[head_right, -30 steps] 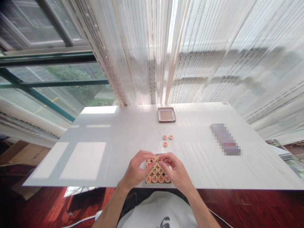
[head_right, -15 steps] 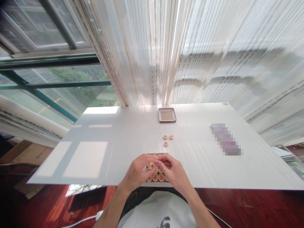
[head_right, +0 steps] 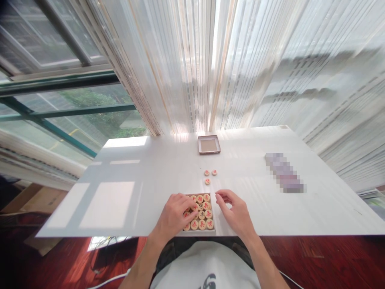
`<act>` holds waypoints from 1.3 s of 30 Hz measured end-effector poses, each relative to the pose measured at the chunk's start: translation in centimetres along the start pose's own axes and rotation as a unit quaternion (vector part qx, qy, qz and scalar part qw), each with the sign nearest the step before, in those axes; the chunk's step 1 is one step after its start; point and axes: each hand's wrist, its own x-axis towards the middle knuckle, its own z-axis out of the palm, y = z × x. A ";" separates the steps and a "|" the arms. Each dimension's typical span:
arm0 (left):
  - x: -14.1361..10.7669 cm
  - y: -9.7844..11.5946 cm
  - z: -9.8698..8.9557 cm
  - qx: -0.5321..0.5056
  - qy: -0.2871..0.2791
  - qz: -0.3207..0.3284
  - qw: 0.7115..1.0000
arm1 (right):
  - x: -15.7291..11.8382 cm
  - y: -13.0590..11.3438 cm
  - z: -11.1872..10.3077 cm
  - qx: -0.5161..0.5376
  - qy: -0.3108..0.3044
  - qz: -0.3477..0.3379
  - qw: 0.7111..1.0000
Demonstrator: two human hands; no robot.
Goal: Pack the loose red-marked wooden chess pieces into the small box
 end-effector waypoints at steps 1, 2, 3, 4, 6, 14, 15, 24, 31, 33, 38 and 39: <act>0.0 0.0 0.1 0.004 -0.004 -0.001 1.000 | 0.0 0.2 -0.1 0.000 0.003 0.002 1.000; 0.0 0.0 0.1 0.009 -0.006 -0.002 1.000 | 0.0 0.3 -0.2 0.001 0.004 0.005 1.000; 0.1 0.0 0.1 0.014 -0.007 -0.003 1.000 | 0.0 0.5 -0.2 0.003 0.006 0.007 1.000; 0.1 0.0 0.1 0.019 -0.006 -0.004 1.000 | 0.1 0.6 -0.2 0.005 0.007 0.007 1.000; 0.2 0.1 0.0 0.027 -0.005 -0.006 1.000 | 0.1 0.8 -0.1 0.009 0.008 0.006 1.000; 0.4 0.1 0.0 0.037 -0.010 -0.021 0.999 | 0.3 0.9 0.0 0.014 -0.004 0.015 1.000; 0.3 0.1 0.0 0.035 -0.011 -0.025 0.999 | 0.3 0.9 -0.1 0.013 -0.005 0.018 1.000; 0.5 -0.3 -0.9 0.018 -0.001 -0.028 0.999 | 0.5 1.2 -0.2 0.018 -0.005 0.019 1.000; 3.2 -2.6 -2.1 0.002 0.003 -0.010 1.000 | 1.0 1.7 -0.2 0.034 -0.003 0.019 0.999; 4.7 -3.9 -2.1 -0.010 -0.014 -0.011 1.000 | 1.1 2.0 -0.2 0.045 -0.005 0.022 0.999; 8.9 -5.8 -1.5 -0.033 -0.054 -0.007 0.998 | 1.1 2.9 -0.2 0.063 0.001 0.023 0.998; 9.6 -5.8 -1.3 -0.036 -0.058 0.003 0.998 | 1.1 3.0 -0.2 0.064 0.004 0.022 0.998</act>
